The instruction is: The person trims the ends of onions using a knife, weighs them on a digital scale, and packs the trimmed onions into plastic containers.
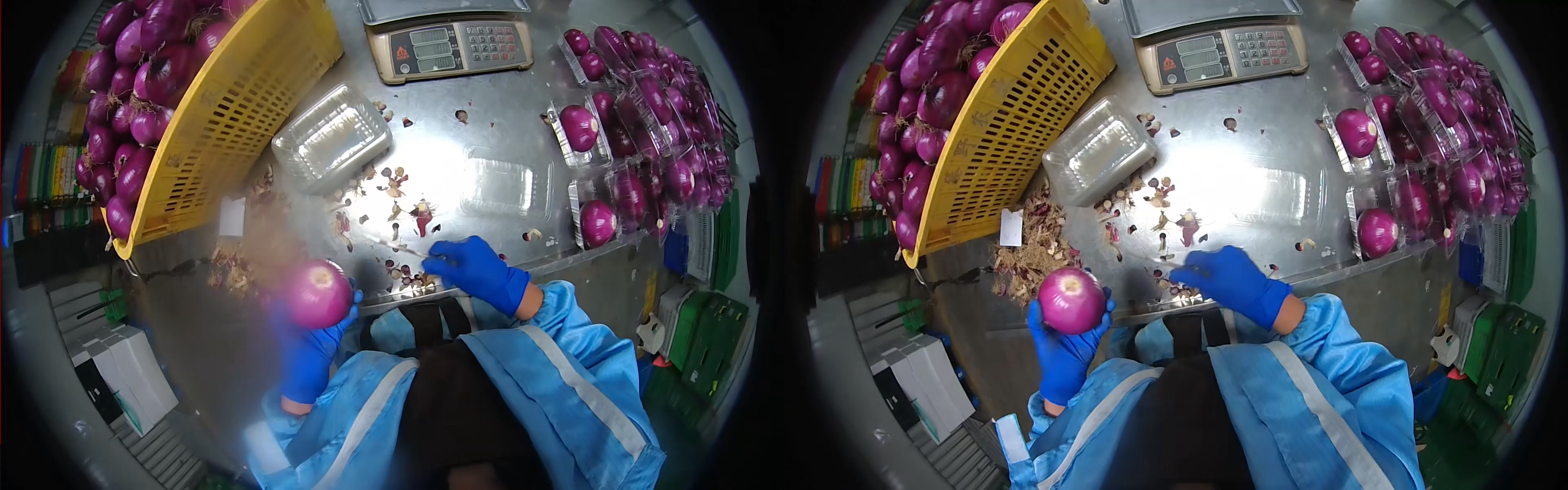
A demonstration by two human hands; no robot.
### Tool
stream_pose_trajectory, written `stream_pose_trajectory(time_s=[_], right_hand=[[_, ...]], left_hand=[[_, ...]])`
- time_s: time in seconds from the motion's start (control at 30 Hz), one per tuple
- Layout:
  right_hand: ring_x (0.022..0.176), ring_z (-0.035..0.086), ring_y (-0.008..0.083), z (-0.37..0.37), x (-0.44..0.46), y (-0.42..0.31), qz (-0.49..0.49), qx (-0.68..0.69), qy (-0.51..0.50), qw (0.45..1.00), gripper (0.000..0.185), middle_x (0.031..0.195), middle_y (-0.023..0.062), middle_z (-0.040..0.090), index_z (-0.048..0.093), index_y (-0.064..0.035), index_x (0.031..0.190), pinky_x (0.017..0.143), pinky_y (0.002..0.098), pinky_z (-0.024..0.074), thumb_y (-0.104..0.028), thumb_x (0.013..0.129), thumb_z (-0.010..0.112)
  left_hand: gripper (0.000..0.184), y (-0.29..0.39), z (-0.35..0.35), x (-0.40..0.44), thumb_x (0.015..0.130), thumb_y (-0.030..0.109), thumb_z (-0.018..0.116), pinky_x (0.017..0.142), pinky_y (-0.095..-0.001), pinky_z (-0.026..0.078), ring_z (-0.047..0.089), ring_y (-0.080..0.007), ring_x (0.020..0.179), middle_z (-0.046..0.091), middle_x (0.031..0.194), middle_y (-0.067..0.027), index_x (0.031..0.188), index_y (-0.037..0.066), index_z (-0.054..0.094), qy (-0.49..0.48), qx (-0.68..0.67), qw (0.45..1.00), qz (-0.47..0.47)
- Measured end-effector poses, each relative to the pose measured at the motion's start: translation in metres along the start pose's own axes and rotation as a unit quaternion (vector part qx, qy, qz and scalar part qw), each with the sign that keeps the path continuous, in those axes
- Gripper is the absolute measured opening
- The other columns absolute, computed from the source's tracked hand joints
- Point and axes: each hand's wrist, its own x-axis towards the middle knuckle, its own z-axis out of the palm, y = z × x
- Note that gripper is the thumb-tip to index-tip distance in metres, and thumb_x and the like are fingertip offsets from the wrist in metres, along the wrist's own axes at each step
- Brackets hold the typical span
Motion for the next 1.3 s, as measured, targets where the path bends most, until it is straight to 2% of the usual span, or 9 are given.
stream_pose_trajectory(time_s=[0.23, 0.53, 0.6, 0.7, 0.93, 1.2, 1.23, 1.27, 1.3], right_hand=[[0.126, 0.051, 0.0271, 0.008, 0.006, -0.073, -0.139, 0.084, 0.05, 0.985, 0.083, 0.141, 0.0144, 0.047, 0.037, -0.0115, 0.144, 0.102, 0.0359, 0.0425, -0.031, 0.075, 0.079], [0.112, 0.06, 0.0251, -0.09, -0.037, 0.044, 0.011, 0.131, 0.288, 0.948, 0.088, 0.124, 0.0163, 0.059, 0.041, -0.0045, 0.141, 0.095, 0.0353, 0.0502, -0.016, 0.065, 0.086], [0.115, 0.057, 0.0245, -0.109, -0.041, 0.059, 0.012, 0.065, 0.329, 0.942, 0.09, 0.128, 0.0157, 0.057, 0.042, -0.0064, 0.141, 0.097, 0.0366, 0.0484, -0.015, 0.064, 0.086], [0.122, 0.053, 0.0252, -0.123, -0.035, 0.083, 0.034, -0.032, 0.309, 0.95, 0.095, 0.138, 0.0124, 0.051, 0.04, -0.0066, 0.143, 0.103, 0.035, 0.0435, -0.012, 0.06, 0.085], [0.135, 0.04, 0.0264, -0.11, -0.031, 0.116, -0.014, -0.083, 0.349, 0.933, 0.084, 0.145, 0.0135, 0.043, 0.04, -0.0039, 0.141, 0.112, 0.0356, 0.0303, 0.0, 0.066, 0.077], [0.131, 0.044, 0.0227, -0.1, -0.038, 0.08, -0.001, 0.051, 0.4, 0.915, 0.063, 0.141, 0.0119, 0.048, 0.044, -0.002, 0.139, 0.109, 0.0347, 0.0335, 0.003, 0.08, 0.066], [0.13, 0.045, 0.0222, -0.097, -0.038, 0.062, 0.002, 0.085, 0.401, 0.912, 0.061, 0.14, 0.0121, 0.049, 0.046, -0.0014, 0.138, 0.108, 0.0345, 0.0339, 0.004, 0.08, 0.065], [0.128, 0.047, 0.022, -0.089, -0.035, 0.036, 0.01, 0.098, 0.388, 0.916, 0.058, 0.138, 0.0122, 0.051, 0.047, -0.001, 0.136, 0.107, 0.034, 0.0356, 0.004, 0.081, 0.065], [0.126, 0.049, 0.0218, -0.079, -0.029, 0.004, 0.017, 0.11, 0.374, 0.921, 0.056, 0.136, 0.0124, 0.053, 0.049, -0.0005, 0.135, 0.106, 0.0335, 0.0372, 0.005, 0.081, 0.064]], left_hand=[[0.051, -0.047, 0.032, 0.04, 0.095, 0.035, 0.054, 0.1, -0.0376, 0.044, 0.053, -0.0229, 0.117, 0.052, 0.129, -0.0116, 0.136, 0.006, 0.045, 0.007, 0.323, 0.937, 0.13], [0.048, -0.185, 0.031, 0.164, 0.097, 0.016, 0.049, 0.099, -0.0326, 0.042, 0.049, -0.0206, 0.122, 0.048, 0.138, -0.0096, 0.142, 0.004, 0.039, -0.318, 0.344, 0.879, 0.09], [0.055, -0.172, 0.072, 0.147, 0.09, 0.027, 0.062, 0.105, -0.0399, 0.037, 0.047, -0.0299, 0.124, 0.05, 0.134, -0.0167, 0.136, 0.003, 0.046, -0.288, 0.645, 0.608, 0.363], [0.058, -0.181, 0.075, 0.166, 0.089, 0.043, 0.056, 0.113, -0.0511, 0.02, 0.048, -0.0347, 0.123, 0.056, 0.122, -0.0189, 0.129, 0.001, 0.051, -0.286, 0.819, 0.38, 0.321], [0.062, -0.17, 0.045, 0.191, 0.087, 0.03, 0.062, 0.113, -0.0491, 0.024, 0.042, -0.0346, 0.129, 0.049, 0.134, -0.015, 0.14, 0.005, 0.041, -0.387, 0.717, 0.452, 0.364], [0.061, 0.131, 0.068, 0.093, 0.08, 0.01, 0.07, 0.103, -0.04, 0.039, 0.048, -0.028, 0.124, 0.052, 0.131, -0.0162, 0.135, 0.001, 0.045, 0.093, 0.629, 0.426, 0.643], [0.065, 0.172, 0.091, 0.065, 0.078, 0.019, 0.074, 0.101, -0.0422, 0.04, 0.053, -0.0307, 0.117, 0.053, 0.128, -0.0179, 0.134, 0.002, 0.046, 0.154, 0.585, 0.525, 0.599], [0.072, 0.21, 0.084, 0.063, 0.073, 0.03, 0.079, 0.1, -0.0454, 0.039, 0.055, -0.0344, 0.112, 0.057, 0.121, -0.0201, 0.132, 0.002, 0.048, 0.282, 0.634, 0.281, 0.663], [0.075, 0.246, 0.065, 0.075, 0.072, 0.038, 0.079, 0.101, -0.0463, 0.038, 0.054, -0.0358, 0.113, 0.059, 0.119, -0.0213, 0.131, 0.002, 0.05, 0.334, 0.645, 0.229, 0.648]])
